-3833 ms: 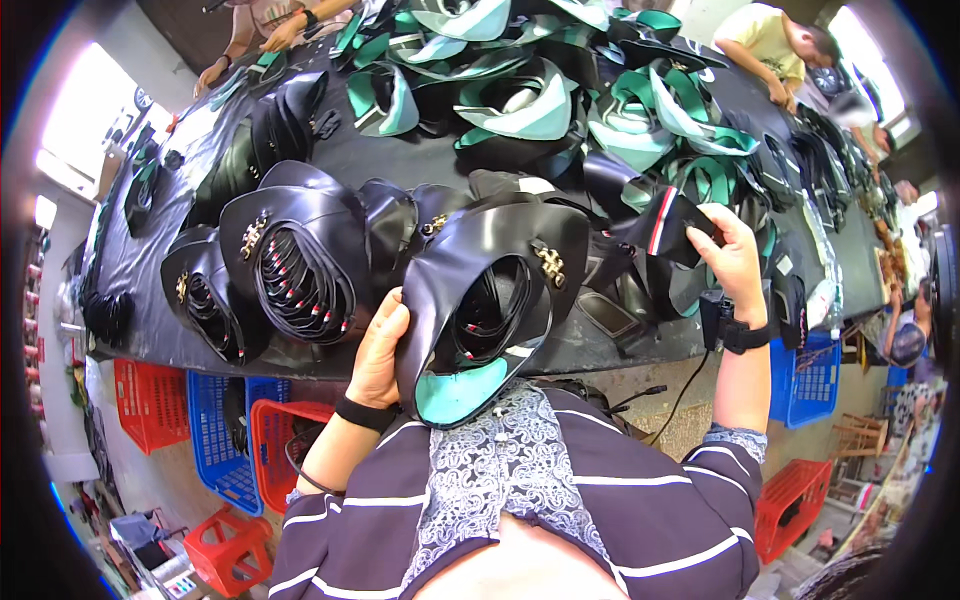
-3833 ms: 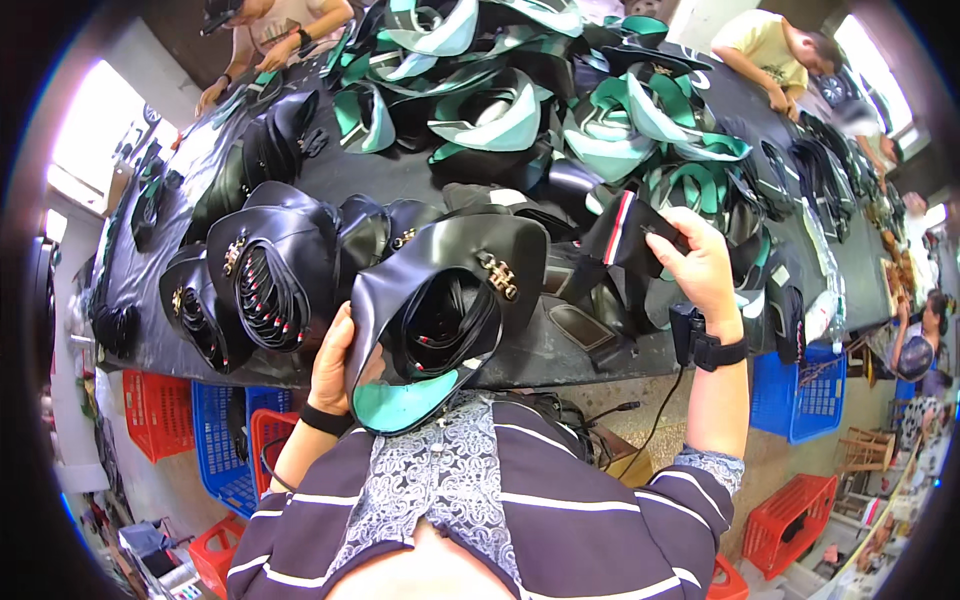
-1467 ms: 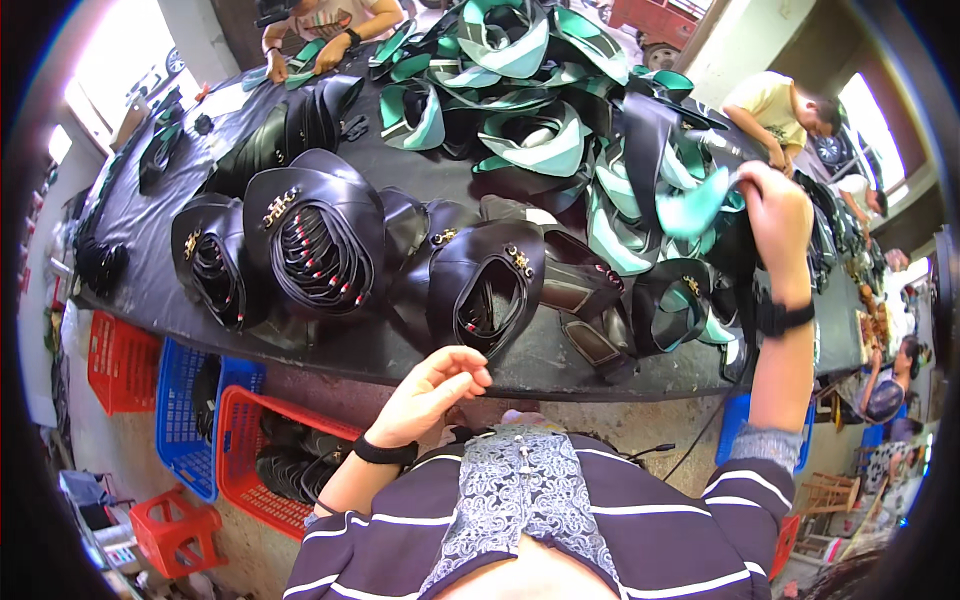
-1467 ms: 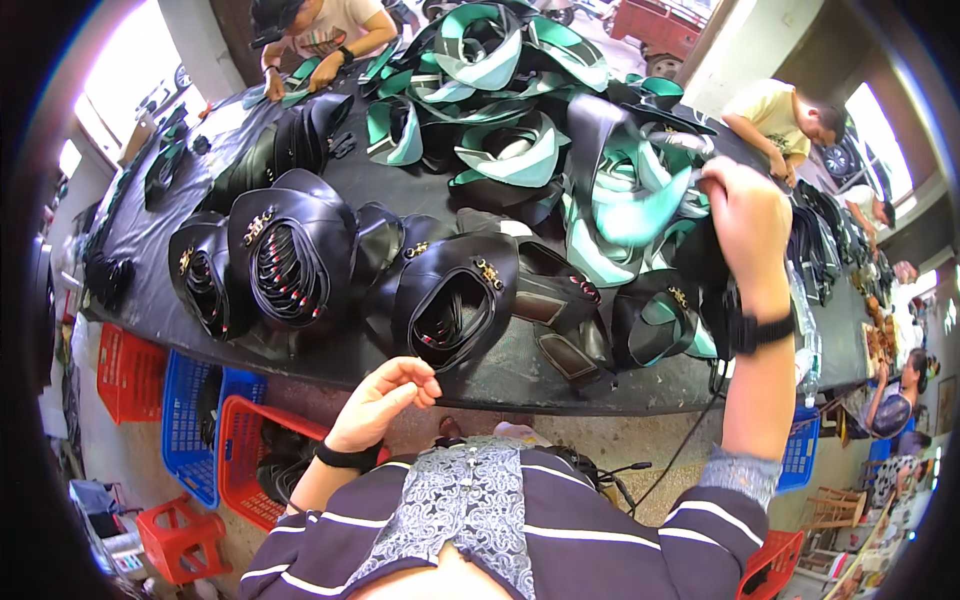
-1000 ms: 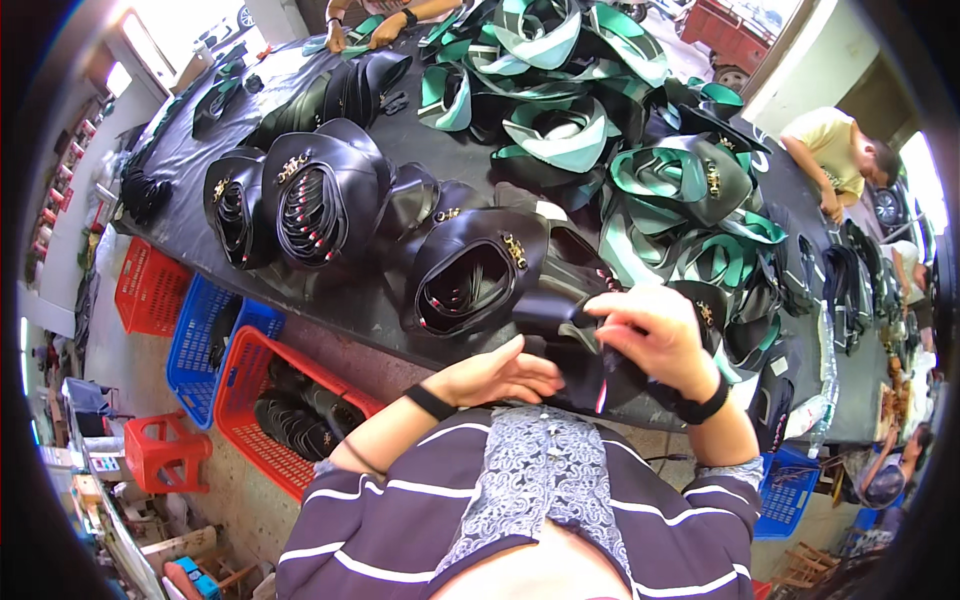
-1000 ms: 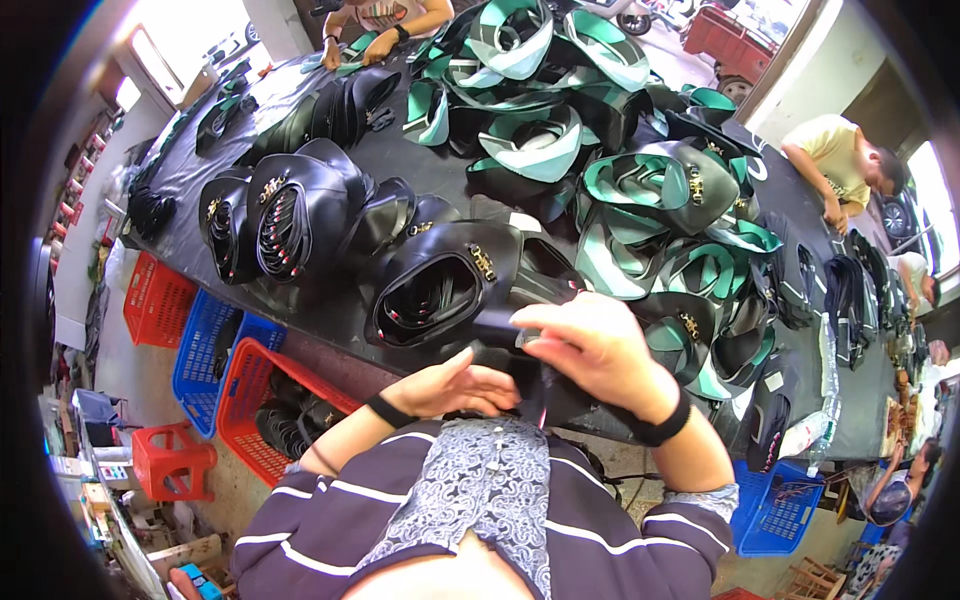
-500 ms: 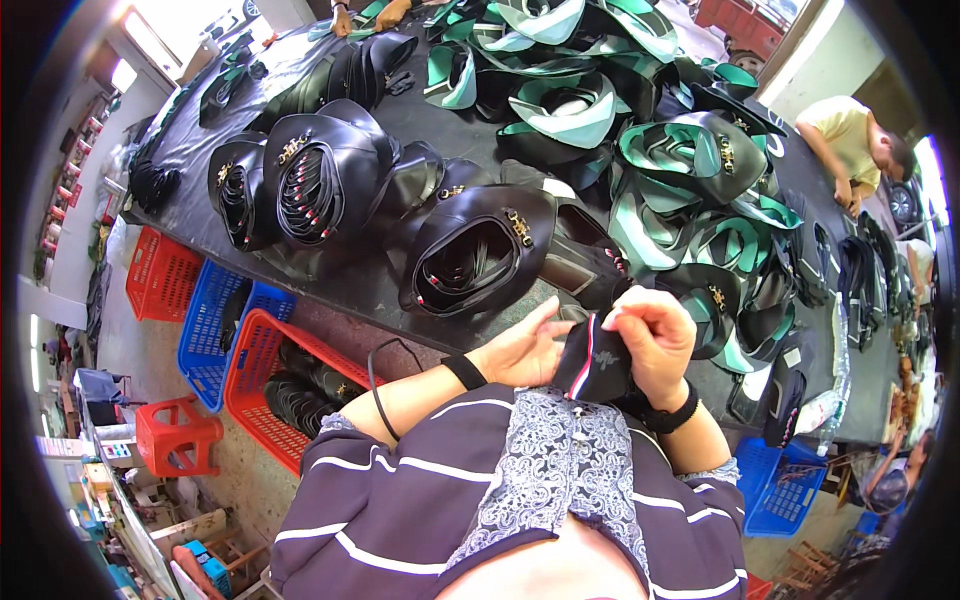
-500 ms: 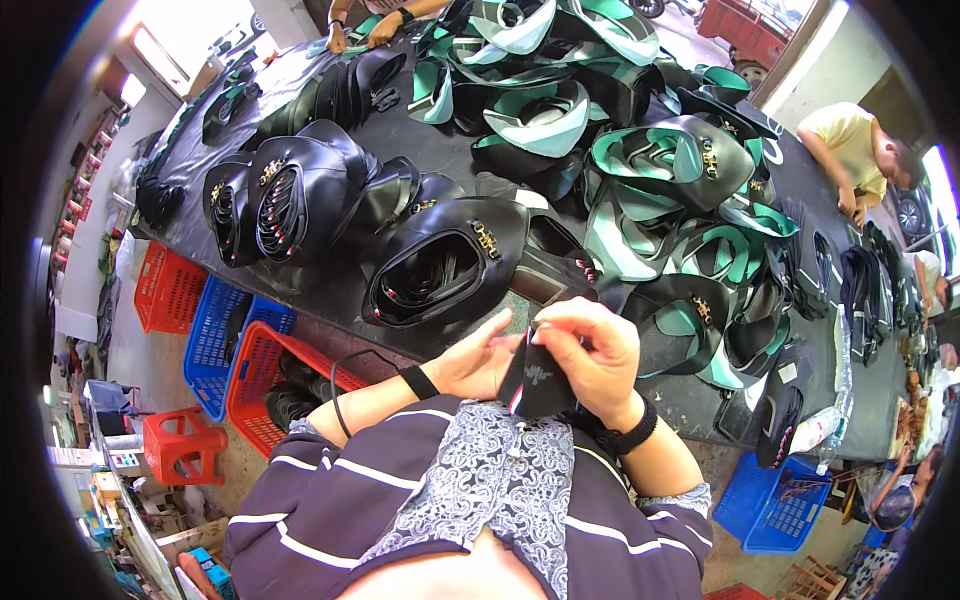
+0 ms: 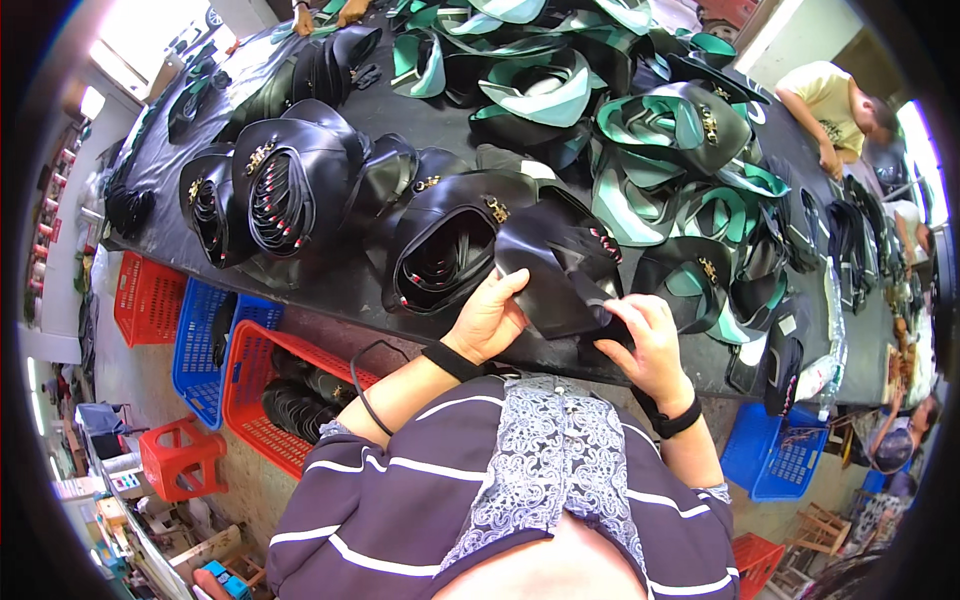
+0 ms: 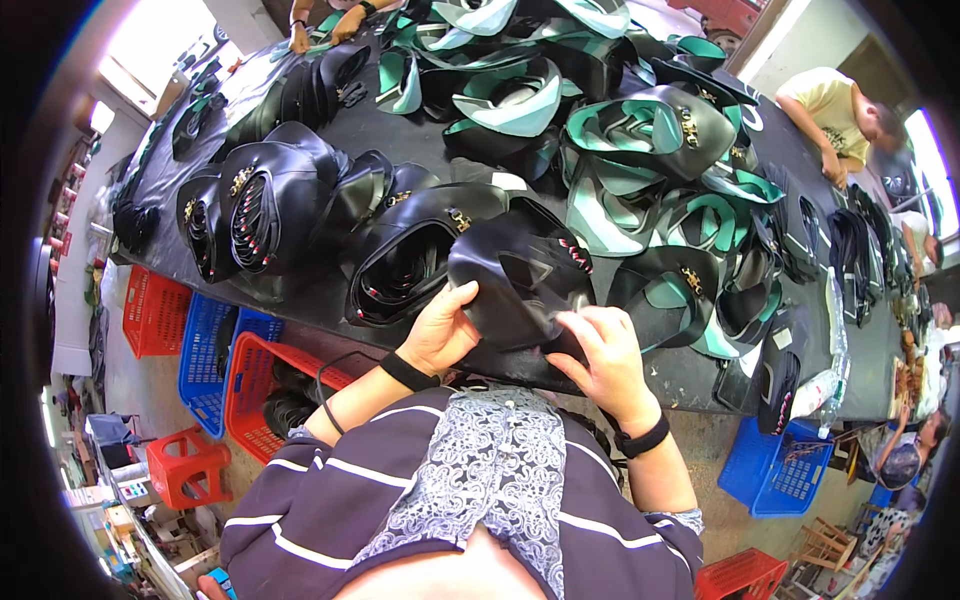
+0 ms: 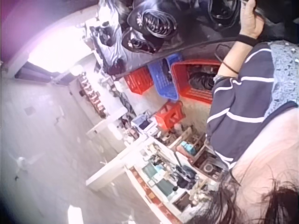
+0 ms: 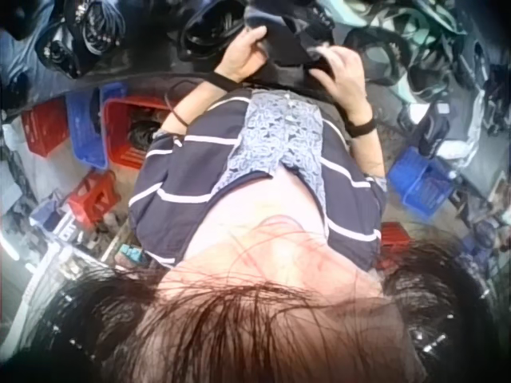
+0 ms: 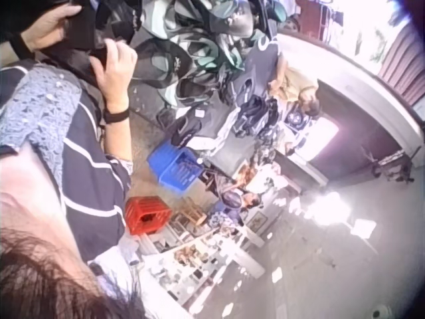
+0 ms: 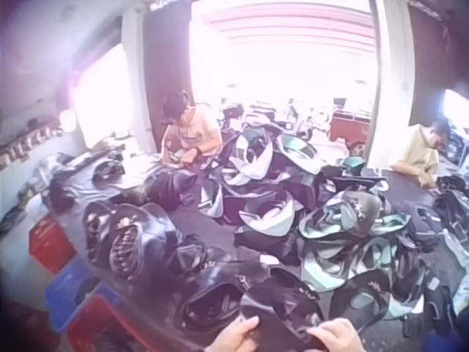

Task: Checking and organizing shoe upper components at a factory workstation.

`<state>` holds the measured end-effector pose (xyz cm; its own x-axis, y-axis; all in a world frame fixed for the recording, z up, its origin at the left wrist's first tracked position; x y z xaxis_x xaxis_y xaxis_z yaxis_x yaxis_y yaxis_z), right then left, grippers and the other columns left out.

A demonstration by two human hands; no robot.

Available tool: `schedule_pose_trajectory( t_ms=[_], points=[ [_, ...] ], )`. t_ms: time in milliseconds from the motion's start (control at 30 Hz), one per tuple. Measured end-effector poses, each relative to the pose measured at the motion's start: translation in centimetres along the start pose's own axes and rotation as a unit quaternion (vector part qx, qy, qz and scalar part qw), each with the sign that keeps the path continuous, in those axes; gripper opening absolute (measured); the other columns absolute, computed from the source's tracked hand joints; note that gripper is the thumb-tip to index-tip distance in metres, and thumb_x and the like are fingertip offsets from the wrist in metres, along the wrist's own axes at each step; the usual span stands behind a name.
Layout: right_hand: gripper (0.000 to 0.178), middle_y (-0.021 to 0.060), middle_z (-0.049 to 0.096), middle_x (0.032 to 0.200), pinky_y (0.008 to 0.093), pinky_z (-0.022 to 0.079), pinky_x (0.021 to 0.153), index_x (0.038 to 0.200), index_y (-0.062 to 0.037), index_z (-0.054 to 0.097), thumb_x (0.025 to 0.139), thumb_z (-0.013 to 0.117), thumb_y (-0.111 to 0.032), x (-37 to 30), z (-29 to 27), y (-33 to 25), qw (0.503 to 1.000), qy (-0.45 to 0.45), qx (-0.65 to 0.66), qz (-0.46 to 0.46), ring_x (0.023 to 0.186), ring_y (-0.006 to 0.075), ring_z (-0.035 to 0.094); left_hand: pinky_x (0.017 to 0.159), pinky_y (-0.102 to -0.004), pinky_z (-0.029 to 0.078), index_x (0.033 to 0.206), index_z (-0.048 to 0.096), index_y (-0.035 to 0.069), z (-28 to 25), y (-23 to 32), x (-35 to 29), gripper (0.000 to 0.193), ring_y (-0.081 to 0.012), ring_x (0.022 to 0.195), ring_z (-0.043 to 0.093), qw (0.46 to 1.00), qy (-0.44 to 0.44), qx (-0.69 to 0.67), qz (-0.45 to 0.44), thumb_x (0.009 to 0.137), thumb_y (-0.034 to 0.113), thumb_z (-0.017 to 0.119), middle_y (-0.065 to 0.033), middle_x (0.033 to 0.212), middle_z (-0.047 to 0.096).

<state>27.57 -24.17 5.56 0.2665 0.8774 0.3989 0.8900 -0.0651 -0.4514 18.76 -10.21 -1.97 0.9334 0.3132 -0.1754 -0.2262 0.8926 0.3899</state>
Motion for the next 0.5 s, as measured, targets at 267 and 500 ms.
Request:
schedule_pose_trajectory(
  t_ms=[267, 500],
  points=[
    [0.092, 0.0213, 0.021, 0.129, 0.0394, 0.021, 0.098, 0.127, -0.0007, 0.024, 0.057, 0.073, -0.033, -1.3, -3.0, 0.9, 0.973, 0.189, -0.047, 0.125, 0.119, 0.0343, 0.023, 0.076, -0.0341, 0.048, 0.109, 0.045, 0.002, 2.3, 0.7, 0.2, 0.028, -0.0181, 0.091, 0.055, 0.994, 0.008, 0.096, 0.049, 0.081, 0.01, 0.047, -0.0083, 0.103, 0.053],
    [0.09, 0.0225, 0.035, 0.122, 0.039, 0.028, 0.095, 0.122, 0.0044, 0.028, 0.055, 0.075, -0.032, 0.0, -2.8, -2.4, 0.995, 0.087, 0.011, 0.057, 0.114, 0.0346, 0.034, 0.077, -0.033, 0.047, 0.112, 0.044, 0.002, 4.6, 0.1, 0.4, 0.03, -0.0168, 0.094, 0.053, 0.987, -0.033, 0.147, 0.054, 0.083, 0.012, 0.043, -0.0086, 0.105, 0.053]
  ],
)
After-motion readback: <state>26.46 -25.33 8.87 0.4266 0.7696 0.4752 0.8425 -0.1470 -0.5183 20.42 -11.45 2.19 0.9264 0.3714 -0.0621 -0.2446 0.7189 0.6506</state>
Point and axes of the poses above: each hand's wrist, its own x-axis towards the middle knuckle, its own z-axis out of the palm, y = z × x, the point moved 6 cm from there along x, towards the middle knuckle
